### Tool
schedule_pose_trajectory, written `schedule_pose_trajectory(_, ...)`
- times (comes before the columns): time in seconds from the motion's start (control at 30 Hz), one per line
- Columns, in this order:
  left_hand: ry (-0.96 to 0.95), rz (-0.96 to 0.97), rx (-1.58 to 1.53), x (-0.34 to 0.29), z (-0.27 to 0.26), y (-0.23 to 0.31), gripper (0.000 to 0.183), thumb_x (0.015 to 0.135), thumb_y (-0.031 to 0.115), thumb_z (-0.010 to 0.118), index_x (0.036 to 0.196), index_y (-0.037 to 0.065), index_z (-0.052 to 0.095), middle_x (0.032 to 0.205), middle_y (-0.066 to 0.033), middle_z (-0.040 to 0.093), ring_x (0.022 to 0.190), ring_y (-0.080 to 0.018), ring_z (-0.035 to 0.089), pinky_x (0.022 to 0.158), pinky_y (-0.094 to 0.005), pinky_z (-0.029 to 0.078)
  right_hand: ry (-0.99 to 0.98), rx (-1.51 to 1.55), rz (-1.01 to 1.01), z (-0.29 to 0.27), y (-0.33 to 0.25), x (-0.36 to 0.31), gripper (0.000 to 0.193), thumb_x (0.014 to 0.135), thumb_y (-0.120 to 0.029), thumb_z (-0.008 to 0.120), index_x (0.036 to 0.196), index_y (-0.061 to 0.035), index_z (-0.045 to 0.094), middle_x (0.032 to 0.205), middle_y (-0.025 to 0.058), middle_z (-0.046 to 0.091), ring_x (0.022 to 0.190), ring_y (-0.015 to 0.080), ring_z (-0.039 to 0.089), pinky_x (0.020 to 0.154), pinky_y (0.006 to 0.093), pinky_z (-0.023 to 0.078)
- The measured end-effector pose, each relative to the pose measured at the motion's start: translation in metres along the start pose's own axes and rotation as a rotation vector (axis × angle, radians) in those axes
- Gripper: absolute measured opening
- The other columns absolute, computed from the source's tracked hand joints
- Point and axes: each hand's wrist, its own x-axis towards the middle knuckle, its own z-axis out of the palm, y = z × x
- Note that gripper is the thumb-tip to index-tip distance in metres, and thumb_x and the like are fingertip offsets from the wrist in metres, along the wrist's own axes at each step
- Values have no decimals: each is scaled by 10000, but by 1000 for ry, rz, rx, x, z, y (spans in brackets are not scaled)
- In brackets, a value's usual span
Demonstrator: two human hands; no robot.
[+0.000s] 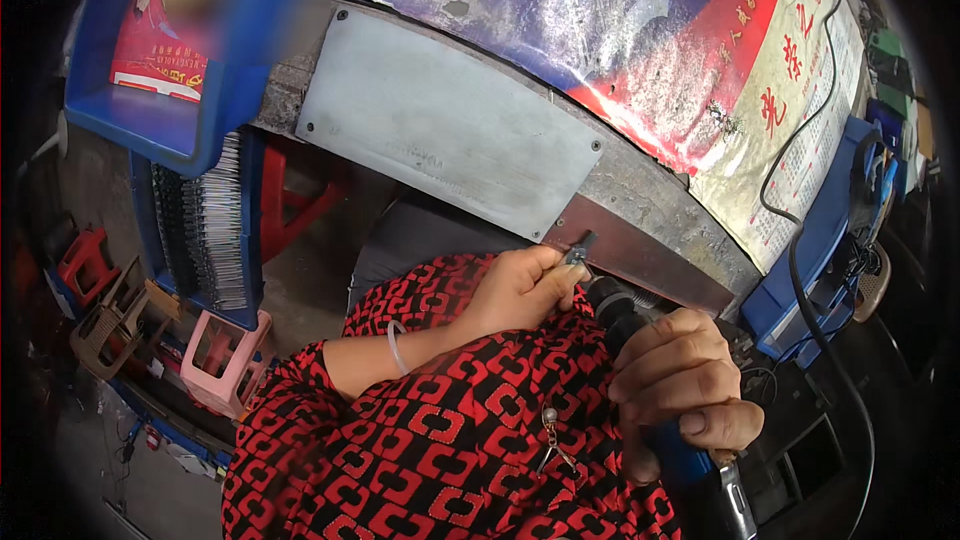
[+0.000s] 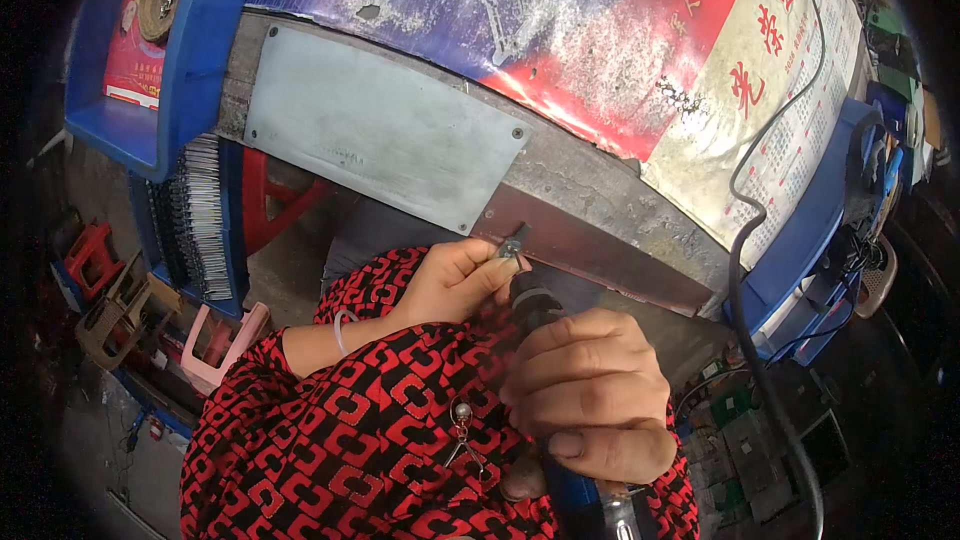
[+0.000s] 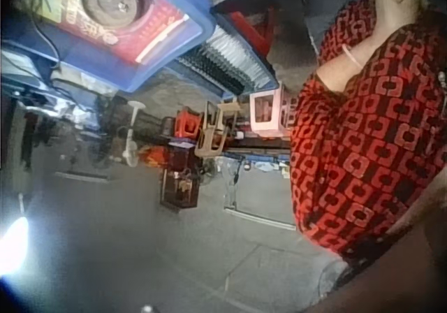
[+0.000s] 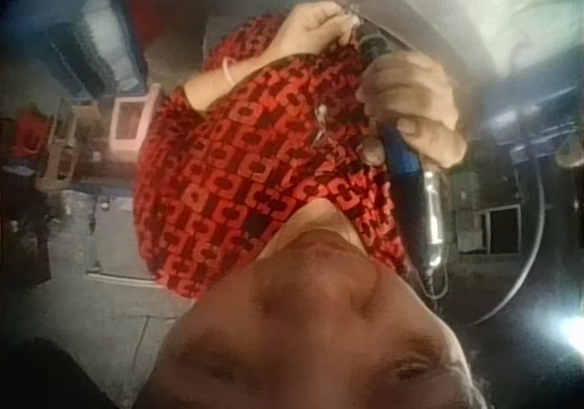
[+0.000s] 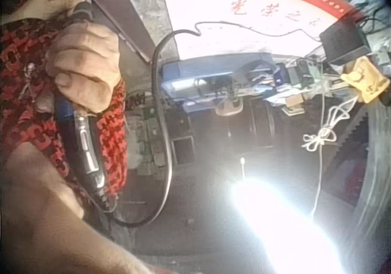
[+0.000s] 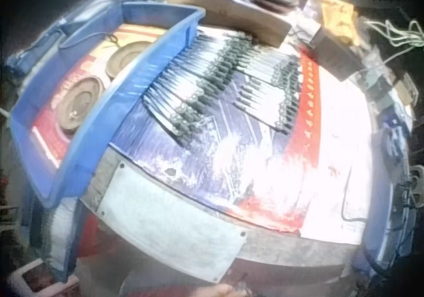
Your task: The person grinds or polishes small metal components at a workbench using a handheld rotary tool.
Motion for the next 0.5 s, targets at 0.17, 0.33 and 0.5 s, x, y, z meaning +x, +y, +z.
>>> schedule_pose_trajectory(0.17, -1, 20, -28, 1, 0, -7, 237, 903, 194, 529, 748, 22, 584, 587, 34, 524, 525, -24, 433, 480, -198, 349, -12, 18, -23, -3, 1, 0, 425, 708, -185, 760, 930, -54, 422, 705, 108, 596, 572, 229, 614, 508, 317, 514)
schedule_pose_trajectory(0.33, -4, 6, 8, 2, -2, -3, 222, 904, 198, 529, 820, 10, 613, 598, 32, 537, 511, -22, 431, 467, -188, 344, -93, -133, -30, -6, 0, -1, 506, 771, -354, 695, 1054, -87, 371, 710, 18, 552, 547, 147, 586, 477, 257, 467)
schedule_pose_trajectory(0.5, -41, -59, 32, -1, -5, 11, 229, 908, 194, 520, 858, -8, 614, 613, 23, 552, 495, -26, 438, 446, -185, 337, -21, -9, 35, -19, -3, -7, 617, 775, -333, 698, 1207, -72, 344, 716, 40, 521, 566, 190, 544, 568, 339, 465)
